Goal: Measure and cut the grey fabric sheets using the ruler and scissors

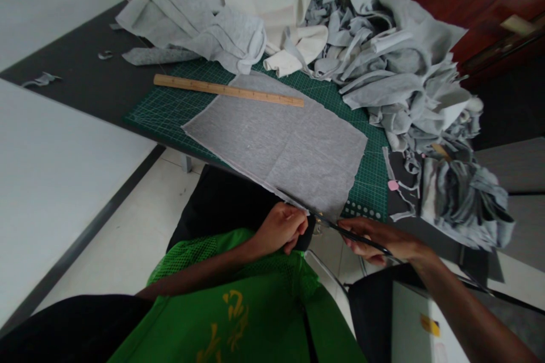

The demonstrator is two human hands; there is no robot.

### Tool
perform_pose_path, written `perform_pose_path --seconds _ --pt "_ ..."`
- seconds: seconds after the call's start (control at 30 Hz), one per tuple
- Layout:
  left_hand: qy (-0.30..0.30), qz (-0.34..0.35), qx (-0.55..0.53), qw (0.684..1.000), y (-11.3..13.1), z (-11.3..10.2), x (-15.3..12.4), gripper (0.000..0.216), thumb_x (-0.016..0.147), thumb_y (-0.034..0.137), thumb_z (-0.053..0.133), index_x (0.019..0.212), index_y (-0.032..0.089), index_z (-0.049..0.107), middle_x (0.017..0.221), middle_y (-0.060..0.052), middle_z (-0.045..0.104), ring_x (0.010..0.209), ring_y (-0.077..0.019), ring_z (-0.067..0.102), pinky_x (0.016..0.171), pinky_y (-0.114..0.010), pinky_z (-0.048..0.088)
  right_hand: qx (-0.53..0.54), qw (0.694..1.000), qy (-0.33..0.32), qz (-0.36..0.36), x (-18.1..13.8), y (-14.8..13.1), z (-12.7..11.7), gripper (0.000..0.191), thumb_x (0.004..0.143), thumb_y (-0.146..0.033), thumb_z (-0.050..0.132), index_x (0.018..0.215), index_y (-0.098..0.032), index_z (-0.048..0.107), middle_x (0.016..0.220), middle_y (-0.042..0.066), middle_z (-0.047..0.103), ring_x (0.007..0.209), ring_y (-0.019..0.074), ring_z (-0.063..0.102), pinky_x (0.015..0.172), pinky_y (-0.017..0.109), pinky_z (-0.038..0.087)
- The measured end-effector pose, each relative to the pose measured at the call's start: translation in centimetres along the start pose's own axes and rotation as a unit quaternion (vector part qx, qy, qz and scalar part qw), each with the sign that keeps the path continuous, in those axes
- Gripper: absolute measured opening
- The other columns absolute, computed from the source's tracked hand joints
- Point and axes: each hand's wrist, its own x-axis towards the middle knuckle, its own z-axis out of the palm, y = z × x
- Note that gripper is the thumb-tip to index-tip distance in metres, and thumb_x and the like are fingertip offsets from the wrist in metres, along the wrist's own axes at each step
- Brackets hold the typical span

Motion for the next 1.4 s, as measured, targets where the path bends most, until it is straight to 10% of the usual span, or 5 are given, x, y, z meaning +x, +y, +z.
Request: perform_pose_path --seconds 0.47,1.07,1.4 --pt "-0.007 0.000 -0.019 1.000 0.0 -0.7 -0.1 0.045 0.087 0.055 0.052 0.057 0.021 0.050 0.036 0.008 0.035 0.026 -0.0086 0.039 0.031 -0.018 0.026 0.014 0.999 -0.013 0.035 0.0 -0.5 0.2 0.047 0.094 -0.060 0.072 0.086 -0.021 0.047 0.065 -0.012 0.041 0.039 0.0006 0.038 0.034 0.012 0.034" --pt "0.124 0.059 0.039 0.990 -0.2 -3.1 -1.1 0.056 0.088 0.066 0.052 0.056 0.022 0.047 0.036 0.008 0.033 0.029 -0.0066 0.033 0.034 -0.018 0.024 -0.013 1.000 0.003 -0.002 -0.5 0.4 0.2 0.047 0.092 -0.061 0.073 0.090 -0.019 0.053 0.066 -0.009 0.049 0.041 0.0010 0.042 0.034 0.011 0.032" --pt "0.156 0.112 0.142 0.971 0.1 -3.2 -1.6 0.045 0.094 0.044 0.050 0.057 0.020 0.049 0.039 0.007 0.038 0.033 -0.0059 0.036 0.039 -0.019 0.022 -0.011 1.000 0.001 0.021 -0.2 -0.1 0.7 0.061 0.082 -0.078 0.073 0.092 -0.022 0.052 0.075 -0.006 0.049 0.046 0.0045 0.040 0.039 0.020 0.034"
